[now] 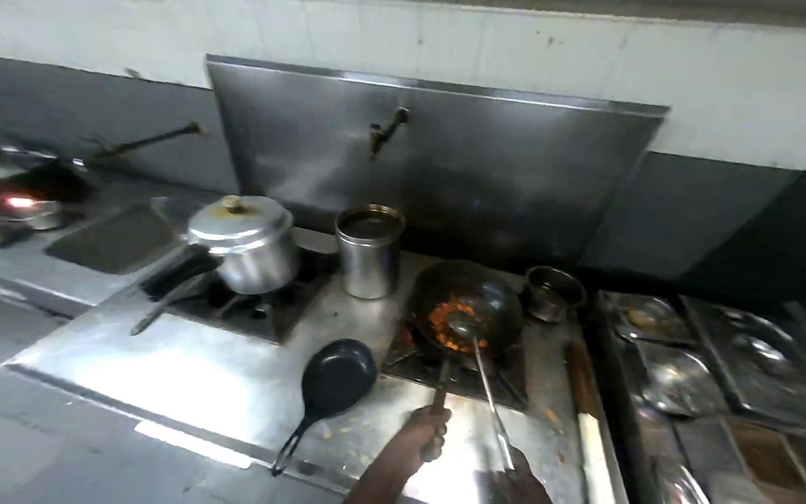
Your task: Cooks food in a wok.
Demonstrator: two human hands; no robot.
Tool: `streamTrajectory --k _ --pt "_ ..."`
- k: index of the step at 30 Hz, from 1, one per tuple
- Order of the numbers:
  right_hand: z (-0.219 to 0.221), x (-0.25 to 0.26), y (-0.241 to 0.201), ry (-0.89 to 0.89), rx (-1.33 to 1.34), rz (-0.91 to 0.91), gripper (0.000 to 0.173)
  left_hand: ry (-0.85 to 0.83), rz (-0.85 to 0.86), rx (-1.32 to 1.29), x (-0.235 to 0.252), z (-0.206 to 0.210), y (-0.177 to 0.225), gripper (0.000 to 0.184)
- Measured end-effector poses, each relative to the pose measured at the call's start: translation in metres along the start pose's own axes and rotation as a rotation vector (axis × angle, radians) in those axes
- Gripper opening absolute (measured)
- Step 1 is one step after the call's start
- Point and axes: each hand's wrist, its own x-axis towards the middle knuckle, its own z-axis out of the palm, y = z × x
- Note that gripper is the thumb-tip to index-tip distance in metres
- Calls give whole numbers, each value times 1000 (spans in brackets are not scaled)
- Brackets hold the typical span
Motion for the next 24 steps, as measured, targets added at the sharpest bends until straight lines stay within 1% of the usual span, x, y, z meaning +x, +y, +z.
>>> streamTrajectory --k 14,17,19,21,24 --pt "0 0 -8 -18 5 30 67 -3 -13 -2 2 -2 2 19" --pt "-5 -2 -8 24 61 5 66 -3 -4 -4 2 -2 1 17" --pt "-16 -7 -10 41 79 -19 67 0 -7 -2 2 -2 2 17" --pt "-33 -18 -18 10 105 -13 68 1 -14 0 2 -3 2 18" --pt "-72 -43 -37 -130 203 -4 67 -12 -5 -6 4 -4 0 18"
